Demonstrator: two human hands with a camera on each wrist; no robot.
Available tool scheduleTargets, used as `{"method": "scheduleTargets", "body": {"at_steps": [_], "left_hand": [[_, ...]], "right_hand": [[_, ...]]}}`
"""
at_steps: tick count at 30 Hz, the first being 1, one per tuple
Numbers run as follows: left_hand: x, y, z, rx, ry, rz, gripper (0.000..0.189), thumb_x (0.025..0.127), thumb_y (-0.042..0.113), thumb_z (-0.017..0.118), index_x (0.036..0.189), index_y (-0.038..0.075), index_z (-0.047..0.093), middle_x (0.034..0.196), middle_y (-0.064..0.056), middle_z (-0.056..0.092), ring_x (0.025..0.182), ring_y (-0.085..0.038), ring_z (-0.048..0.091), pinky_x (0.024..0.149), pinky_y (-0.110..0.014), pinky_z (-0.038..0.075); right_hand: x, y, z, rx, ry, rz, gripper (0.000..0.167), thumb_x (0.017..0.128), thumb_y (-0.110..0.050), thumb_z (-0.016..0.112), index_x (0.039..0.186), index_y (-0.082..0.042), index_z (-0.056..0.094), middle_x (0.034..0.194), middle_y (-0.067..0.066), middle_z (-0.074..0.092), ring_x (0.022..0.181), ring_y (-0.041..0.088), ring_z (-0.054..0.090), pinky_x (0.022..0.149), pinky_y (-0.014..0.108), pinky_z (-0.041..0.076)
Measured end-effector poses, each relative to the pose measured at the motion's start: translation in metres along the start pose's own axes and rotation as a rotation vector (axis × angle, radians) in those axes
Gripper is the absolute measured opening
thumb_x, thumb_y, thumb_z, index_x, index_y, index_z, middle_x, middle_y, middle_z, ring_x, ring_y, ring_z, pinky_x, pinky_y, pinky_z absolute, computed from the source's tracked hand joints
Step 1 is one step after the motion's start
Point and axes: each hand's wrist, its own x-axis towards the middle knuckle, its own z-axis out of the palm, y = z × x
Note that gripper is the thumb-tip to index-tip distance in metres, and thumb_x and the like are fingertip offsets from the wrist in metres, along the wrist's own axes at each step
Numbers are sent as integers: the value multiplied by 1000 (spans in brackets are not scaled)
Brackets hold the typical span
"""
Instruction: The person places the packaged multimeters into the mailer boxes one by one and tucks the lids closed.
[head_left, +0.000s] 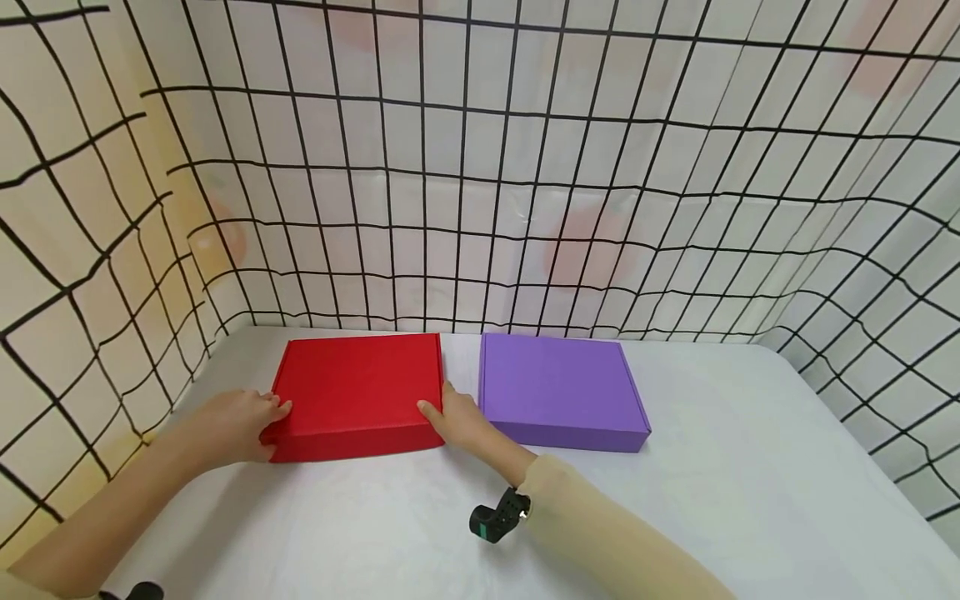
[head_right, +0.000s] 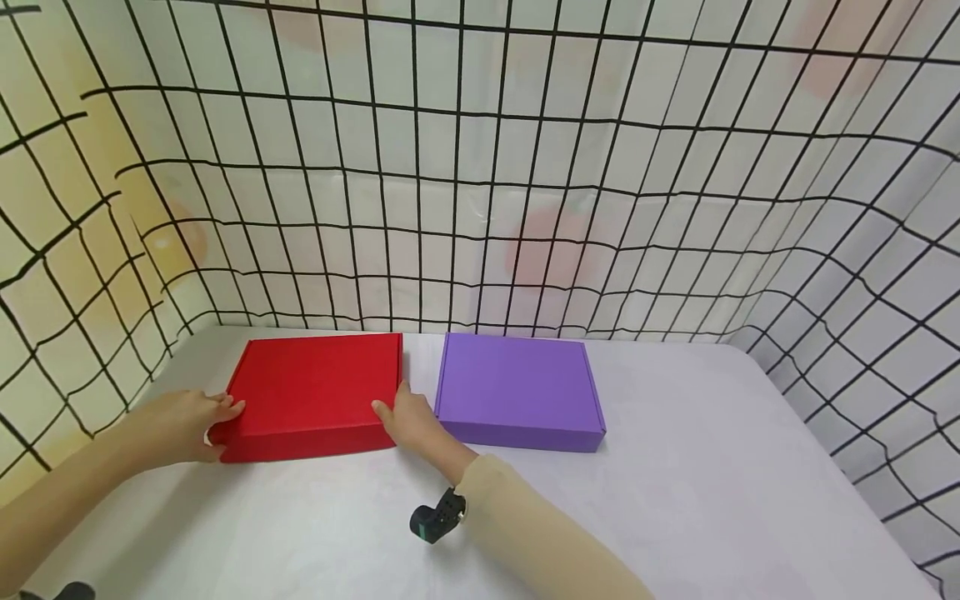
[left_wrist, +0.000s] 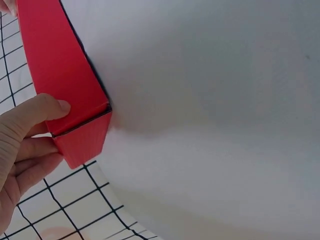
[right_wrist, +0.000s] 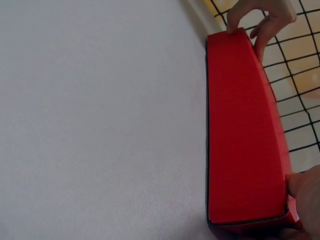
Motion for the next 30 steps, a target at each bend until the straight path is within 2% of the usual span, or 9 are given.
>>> {"method": "scheduleTargets", "body": {"at_steps": [5,9,13,17,20,24,30], "left_hand": [[-1,1,3,17,36,10,59,53,22,88,104,-2,68,81,-9,65,64,-17,54,52,-25,47],[-4,0,6,33,59,8,61,54,23,87,105,-2,68,88,-16,68,71,-26,62,53,-25,49],[-7,0,8,38,56,-11,63,56,23,86,109,-3,66,99,-23,67,79,-34,64,50,-21,43],[-7,0,9,46,43,-19,63,58,23,85,111,-4,64,102,-25,65,81,-35,64,48,-19,38],[-8,0,10,42,47,-22,64,58,23,85,112,-4,64,103,-26,64,84,-37,64,51,-22,43],[-9,0,14,79,89,-1,64,57,23,86,110,-4,64,101,-26,65,85,-38,63,57,-30,53],[-8,1,17,132,156,27,64,55,25,87,107,-3,65,99,-24,65,87,-38,64,63,-38,56]], "right_hand": [[0,1,2,-3,-1,2,55,94,-25,51,128,15,36,97,23,61,90,33,62,73,41,52],[0,-1,2,-3,-9,3,57,94,-25,51,130,16,35,98,23,61,91,33,62,73,42,53],[1,-3,2,1,-18,12,58,94,-25,51,131,16,33,99,23,61,91,33,62,73,41,53],[1,-2,2,3,-11,9,56,94,-25,51,130,15,36,96,22,61,89,32,62,72,41,53],[2,-1,3,-1,-2,1,55,94,-24,52,128,16,37,92,21,61,86,32,62,71,41,53],[2,-1,3,-7,-3,-5,54,94,-24,52,127,16,38,93,22,61,87,32,62,70,41,53],[2,0,2,0,-2,11,54,93,-25,52,127,15,38,94,22,61,89,34,62,72,41,53]]}}
